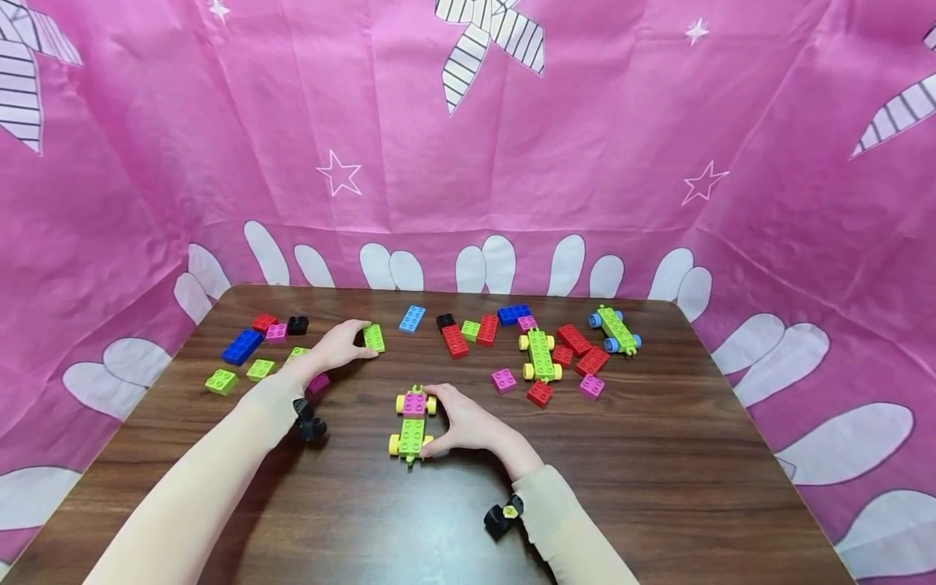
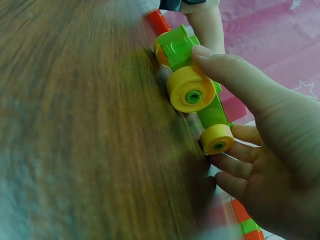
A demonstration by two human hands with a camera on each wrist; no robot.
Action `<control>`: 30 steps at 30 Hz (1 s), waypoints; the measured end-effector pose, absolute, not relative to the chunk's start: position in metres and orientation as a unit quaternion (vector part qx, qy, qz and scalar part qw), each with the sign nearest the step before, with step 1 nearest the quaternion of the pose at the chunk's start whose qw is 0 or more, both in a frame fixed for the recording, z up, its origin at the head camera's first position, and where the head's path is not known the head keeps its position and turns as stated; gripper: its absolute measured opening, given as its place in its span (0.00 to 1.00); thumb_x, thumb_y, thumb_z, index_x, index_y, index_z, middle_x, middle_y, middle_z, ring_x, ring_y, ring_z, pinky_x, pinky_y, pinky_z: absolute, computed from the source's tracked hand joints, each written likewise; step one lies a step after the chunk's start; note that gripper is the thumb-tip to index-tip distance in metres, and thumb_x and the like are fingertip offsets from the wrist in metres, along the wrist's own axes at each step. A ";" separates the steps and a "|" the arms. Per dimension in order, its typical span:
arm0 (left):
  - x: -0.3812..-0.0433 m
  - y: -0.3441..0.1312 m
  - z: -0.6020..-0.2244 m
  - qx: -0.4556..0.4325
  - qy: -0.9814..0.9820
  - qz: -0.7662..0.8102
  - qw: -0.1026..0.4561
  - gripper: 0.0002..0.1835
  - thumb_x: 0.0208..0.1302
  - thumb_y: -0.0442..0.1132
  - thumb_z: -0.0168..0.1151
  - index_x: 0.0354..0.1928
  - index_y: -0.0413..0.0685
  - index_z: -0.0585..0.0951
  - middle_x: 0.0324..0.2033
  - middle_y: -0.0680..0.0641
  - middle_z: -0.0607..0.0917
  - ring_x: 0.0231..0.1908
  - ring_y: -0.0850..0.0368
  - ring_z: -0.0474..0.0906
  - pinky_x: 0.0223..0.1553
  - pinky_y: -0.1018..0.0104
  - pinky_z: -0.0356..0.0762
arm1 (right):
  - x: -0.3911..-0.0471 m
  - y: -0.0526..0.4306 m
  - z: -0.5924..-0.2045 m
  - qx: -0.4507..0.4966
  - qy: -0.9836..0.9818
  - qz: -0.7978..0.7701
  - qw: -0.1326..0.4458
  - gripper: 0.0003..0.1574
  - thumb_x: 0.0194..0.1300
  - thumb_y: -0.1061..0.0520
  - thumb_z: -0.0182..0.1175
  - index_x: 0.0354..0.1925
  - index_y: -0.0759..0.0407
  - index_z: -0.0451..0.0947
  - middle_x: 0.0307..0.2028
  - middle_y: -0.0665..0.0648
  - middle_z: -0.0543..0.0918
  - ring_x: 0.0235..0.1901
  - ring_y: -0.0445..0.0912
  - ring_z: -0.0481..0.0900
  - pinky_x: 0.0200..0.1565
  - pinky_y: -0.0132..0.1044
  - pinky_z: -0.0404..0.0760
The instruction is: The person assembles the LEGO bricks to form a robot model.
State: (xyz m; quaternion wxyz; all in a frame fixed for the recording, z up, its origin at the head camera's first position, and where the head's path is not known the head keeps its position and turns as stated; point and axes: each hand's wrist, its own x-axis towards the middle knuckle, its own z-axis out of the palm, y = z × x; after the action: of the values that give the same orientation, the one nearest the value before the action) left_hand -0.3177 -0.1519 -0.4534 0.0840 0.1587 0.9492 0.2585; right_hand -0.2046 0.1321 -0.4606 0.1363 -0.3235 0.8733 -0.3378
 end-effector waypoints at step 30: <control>-0.245 -0.119 -0.415 0.291 0.883 0.367 0.029 0.39 0.49 0.48 0.76 0.64 0.44 0.73 0.59 0.43 0.75 0.61 0.46 0.70 0.61 0.45 0.68 | -0.206 0.132 -0.465 -0.316 0.879 -0.333 0.133 0.60 0.46 0.40 0.75 0.69 0.62 0.59 0.65 0.61 0.67 0.66 0.52 0.65 0.66 0.51 0.65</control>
State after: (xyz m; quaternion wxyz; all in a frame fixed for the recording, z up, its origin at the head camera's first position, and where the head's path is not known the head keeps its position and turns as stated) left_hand -0.2450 -0.1190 -0.4154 0.0292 0.2912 0.8829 0.3673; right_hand -0.2059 0.1321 -0.4653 0.1327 -0.3157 0.8787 -0.3326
